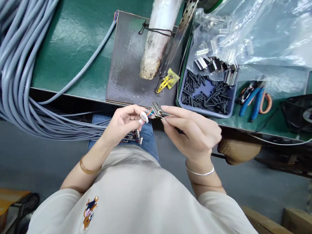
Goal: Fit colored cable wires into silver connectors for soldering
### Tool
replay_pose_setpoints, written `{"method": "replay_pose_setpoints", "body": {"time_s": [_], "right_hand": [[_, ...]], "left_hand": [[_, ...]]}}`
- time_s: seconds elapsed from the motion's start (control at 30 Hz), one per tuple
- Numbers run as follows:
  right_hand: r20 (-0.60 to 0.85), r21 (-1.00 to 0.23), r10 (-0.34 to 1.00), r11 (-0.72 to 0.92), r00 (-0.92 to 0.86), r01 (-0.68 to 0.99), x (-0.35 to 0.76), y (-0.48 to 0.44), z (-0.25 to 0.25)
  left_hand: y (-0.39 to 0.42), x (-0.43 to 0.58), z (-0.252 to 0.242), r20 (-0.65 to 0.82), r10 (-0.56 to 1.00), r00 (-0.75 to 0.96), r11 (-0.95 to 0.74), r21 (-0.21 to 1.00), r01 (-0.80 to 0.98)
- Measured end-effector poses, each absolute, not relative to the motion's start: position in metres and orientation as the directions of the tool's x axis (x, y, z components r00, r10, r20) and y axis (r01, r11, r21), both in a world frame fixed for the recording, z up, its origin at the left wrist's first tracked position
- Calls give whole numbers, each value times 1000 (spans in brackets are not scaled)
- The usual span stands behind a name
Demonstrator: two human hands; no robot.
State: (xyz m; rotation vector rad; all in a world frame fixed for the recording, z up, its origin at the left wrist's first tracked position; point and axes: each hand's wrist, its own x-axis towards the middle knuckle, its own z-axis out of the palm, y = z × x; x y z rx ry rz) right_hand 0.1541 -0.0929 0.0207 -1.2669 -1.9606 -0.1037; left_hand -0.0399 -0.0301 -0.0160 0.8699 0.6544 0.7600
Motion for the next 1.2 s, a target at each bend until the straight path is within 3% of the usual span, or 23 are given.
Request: {"method": "replay_pose_setpoints", "body": {"time_s": [0.17, 0.4, 0.57, 0.83, 1.2], "right_hand": [[635, -269, 728, 521, -257, 810, 153, -83, 14], [623, -490, 782, 415, -26, 766, 146, -79, -10], [613, -564, 789, 403, 39, 721, 146, -75, -20], [639, -591, 767, 434, 66, 680, 148, -64, -19], [651, -583, 756, 448, 61, 678, 149, -60, -17]], "left_hand": [[-31, -38, -14, -218, 816, 535, 414, 867, -278], [-35, -22, -13, -112, 962, 248, 149, 979, -138], [-30, -12, -13, 4, 988, 157, 0, 1000, -26], [-18, -6, -14, 147, 982, 120, -154, 987, 54], [-14, -10, -10, 167, 976, 141, -176, 983, 54]]}}
